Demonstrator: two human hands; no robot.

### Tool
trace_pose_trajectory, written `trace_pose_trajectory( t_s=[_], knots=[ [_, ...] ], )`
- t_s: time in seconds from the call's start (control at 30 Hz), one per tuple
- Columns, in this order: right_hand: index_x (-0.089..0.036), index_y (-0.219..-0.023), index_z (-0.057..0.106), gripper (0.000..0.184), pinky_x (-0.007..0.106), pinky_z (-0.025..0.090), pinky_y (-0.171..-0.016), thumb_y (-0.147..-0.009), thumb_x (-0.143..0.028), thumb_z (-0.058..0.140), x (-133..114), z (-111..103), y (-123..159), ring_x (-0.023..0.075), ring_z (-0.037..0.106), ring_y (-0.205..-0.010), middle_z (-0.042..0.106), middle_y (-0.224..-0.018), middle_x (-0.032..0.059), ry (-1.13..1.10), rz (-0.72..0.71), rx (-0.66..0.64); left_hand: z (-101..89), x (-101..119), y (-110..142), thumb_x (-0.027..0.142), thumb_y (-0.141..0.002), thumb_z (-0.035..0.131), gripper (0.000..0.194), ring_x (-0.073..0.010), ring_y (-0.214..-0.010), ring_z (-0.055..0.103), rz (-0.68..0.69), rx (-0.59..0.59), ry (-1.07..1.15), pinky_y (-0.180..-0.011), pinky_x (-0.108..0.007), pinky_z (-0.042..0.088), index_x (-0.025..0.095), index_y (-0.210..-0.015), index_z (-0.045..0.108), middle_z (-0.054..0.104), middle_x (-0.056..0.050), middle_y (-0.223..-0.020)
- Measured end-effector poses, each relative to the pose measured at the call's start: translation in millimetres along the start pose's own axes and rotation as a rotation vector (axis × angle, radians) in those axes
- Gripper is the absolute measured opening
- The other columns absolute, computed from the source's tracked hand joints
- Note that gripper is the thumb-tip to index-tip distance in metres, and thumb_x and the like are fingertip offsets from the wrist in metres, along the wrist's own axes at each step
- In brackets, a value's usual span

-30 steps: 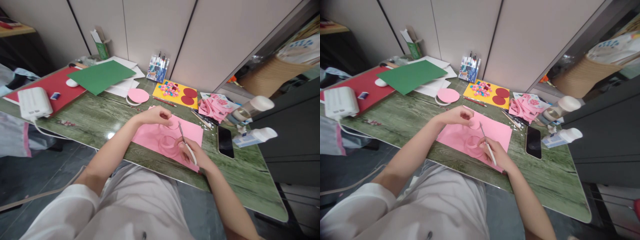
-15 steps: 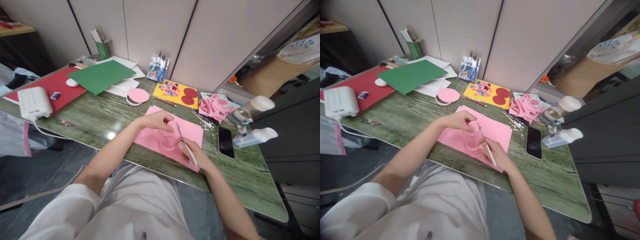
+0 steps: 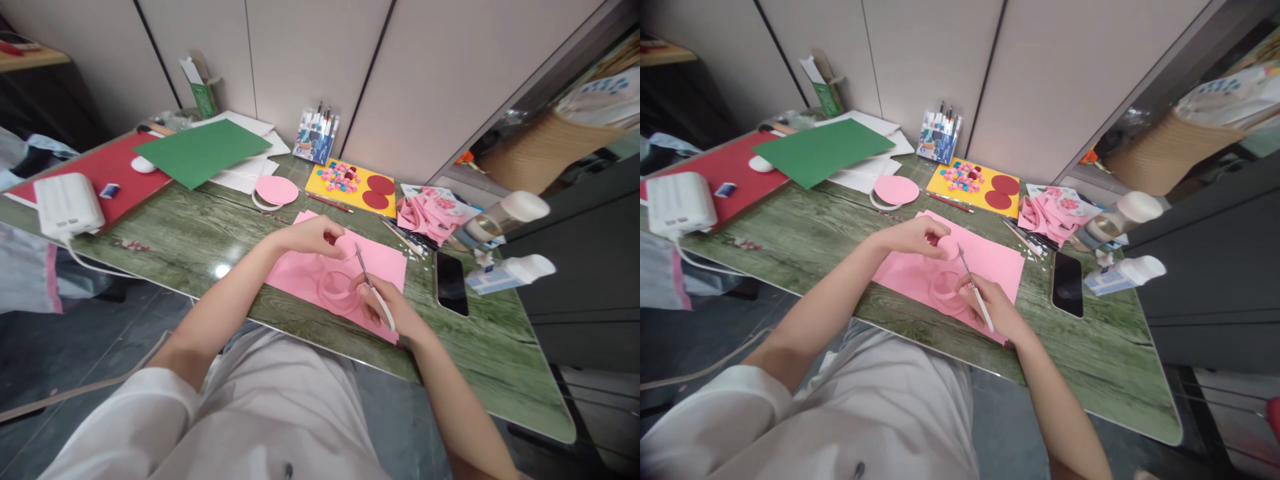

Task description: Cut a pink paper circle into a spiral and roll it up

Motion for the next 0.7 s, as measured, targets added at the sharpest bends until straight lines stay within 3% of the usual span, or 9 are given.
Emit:
trace_pose_trajectory(
  t_s=[0.7],
  knots=[
    [-0.019, -0.097, 0.055, 0.032, 0.02, 0.031, -0.035, -0.091, -0.049, 0.044, -0.3, 0.1, 0.6, 0.0089, 0.04, -0.034, 0.046, -0.046, -0.0075, -0.037, 0.026, -0.006, -6.8, 0.1, 4.4, 0.024, -0.073, 0.058, 0.032, -0.0076, -0.058, 0.029, -0.005, -0.004, 0.136, -0.054, -0.024, 0.022, 0.017, -0.056, 0.031, 0.028, 0.006, -0.06]
  ],
)
Point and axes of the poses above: each hand's wrist, its own y-axis away from the middle knuckle, its own z-axis out of the palm, x = y × z, the point moved 1 cm from there along -y, towards the middle knuckle
